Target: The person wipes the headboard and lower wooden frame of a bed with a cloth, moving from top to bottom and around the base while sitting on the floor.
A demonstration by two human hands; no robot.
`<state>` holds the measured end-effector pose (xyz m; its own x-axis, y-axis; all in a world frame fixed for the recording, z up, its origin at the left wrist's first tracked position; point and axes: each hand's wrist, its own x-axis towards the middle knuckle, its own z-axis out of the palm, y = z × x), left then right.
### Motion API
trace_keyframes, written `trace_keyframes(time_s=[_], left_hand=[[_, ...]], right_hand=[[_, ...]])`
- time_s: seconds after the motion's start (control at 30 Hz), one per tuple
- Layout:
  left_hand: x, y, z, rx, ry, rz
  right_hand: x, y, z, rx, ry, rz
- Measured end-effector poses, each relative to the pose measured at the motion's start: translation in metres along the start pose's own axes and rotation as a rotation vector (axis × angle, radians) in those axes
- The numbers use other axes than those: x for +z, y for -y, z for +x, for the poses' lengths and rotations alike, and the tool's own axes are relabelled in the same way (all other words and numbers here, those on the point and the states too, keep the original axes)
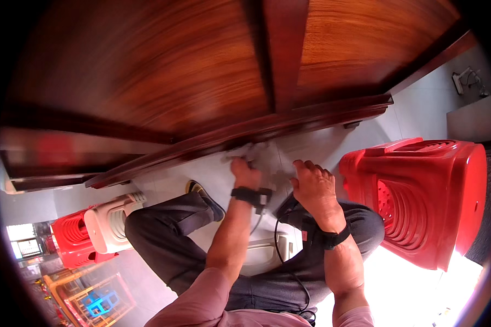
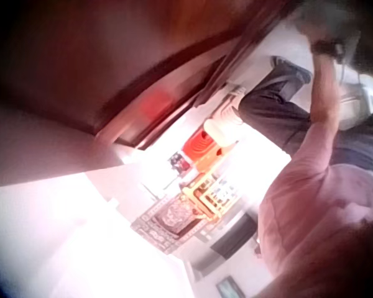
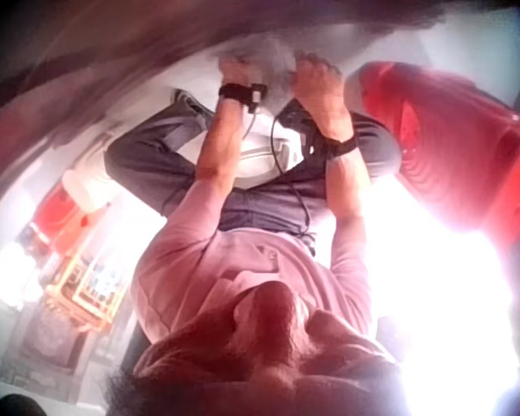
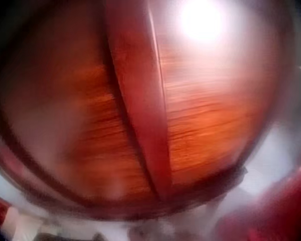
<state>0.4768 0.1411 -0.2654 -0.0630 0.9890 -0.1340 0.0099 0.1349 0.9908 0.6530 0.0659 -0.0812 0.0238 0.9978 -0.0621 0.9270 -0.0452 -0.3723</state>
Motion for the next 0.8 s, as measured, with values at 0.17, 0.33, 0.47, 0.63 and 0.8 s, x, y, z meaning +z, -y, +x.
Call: trace_keyframes(time_s=[0.17, 0.33, 0.47, 0.63, 0.8], left_hand=[[0.009, -0.067, 0.013, -0.528, -0.164, -0.881], [0.067, -0.036, 0.018, -0.039, 0.317, -0.043], [0.095, -0.015, 0.019, -0.533, 0.261, -0.832], [0.019, 0.001, 0.024, -0.264, 0.202, -0.125], [0.025, -0.062, 0.009, -0.513, -0.305, -0.582]], right_hand=[[0.006, -0.003, -0.008, -0.022, 0.038, 0.008], [0.0, -0.014, -0.007, 0.016, 0.058, 0.036], [-0.01, -0.014, -0.007, 0.075, 0.03, 0.032], [-0.01, -0.026, -0.01, 0.05, -0.044, 0.088], [-0.009, -0.028, -0.012, 0.075, 0.016, 0.07]])
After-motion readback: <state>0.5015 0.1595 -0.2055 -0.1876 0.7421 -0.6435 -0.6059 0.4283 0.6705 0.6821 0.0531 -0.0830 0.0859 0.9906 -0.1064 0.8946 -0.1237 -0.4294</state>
